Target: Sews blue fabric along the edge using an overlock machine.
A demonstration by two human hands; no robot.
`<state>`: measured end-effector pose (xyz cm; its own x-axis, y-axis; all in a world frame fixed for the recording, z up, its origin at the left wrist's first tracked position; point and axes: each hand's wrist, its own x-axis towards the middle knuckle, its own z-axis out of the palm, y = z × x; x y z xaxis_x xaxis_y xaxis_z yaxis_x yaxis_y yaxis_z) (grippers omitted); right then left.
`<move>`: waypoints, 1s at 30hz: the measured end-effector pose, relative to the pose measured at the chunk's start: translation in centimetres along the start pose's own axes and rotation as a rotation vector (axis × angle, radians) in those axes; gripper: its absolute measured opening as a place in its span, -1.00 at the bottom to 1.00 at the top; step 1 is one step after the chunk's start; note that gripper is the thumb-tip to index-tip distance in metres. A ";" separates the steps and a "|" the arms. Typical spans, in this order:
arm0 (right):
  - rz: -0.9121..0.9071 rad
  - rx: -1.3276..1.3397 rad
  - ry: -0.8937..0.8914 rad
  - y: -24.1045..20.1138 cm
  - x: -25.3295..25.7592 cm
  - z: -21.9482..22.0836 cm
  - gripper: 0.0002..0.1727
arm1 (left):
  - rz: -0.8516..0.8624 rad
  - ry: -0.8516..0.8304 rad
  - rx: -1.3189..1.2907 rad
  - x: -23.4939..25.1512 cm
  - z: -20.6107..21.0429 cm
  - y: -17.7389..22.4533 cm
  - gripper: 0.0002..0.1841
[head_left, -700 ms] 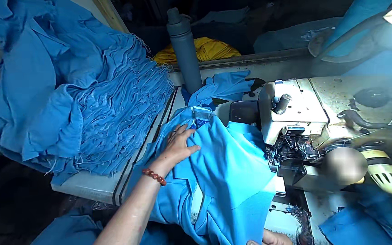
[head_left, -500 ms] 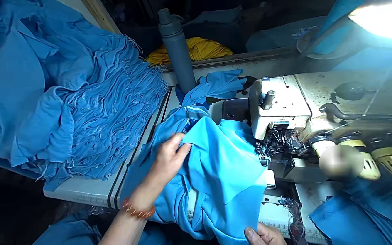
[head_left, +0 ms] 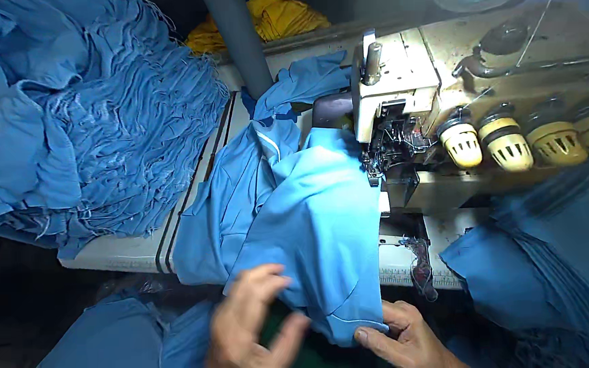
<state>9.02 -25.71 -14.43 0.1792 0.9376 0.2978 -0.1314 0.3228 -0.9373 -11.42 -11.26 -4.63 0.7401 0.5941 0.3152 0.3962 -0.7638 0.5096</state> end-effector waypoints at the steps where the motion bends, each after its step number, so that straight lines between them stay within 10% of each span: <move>1: -0.016 0.005 -0.024 -0.4 0.1 0.0 -0.83 | 0.079 -0.048 0.000 0.2 1.4 1.4 -0.53; 5: -0.008 0.017 -0.081 -1.8 0.3 0.0 -0.79 | 0.124 0.085 -0.068 0.4 6.3 2.0 -0.70; 12: 0.065 0.061 -0.109 -1.8 0.2 -1.0 -0.78 | -0.328 0.261 -0.624 4.9 3.5 2.5 -0.90; 20: 0.094 0.118 -0.049 -1.7 -0.3 -2.2 -0.70 | 0.240 -0.219 -0.154 4.8 3.6 5.0 -0.87; 30: 0.131 0.202 0.256 -3.6 5.4 -1.8 -0.65 | 0.498 -0.014 0.225 11.6 5.7 3.4 -0.79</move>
<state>12.19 -22.00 -9.74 0.3832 0.9185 0.0980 -0.3556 0.2446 -0.9021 1.59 -8.40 -3.78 0.8742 0.1448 0.4634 0.1016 -0.9879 0.1170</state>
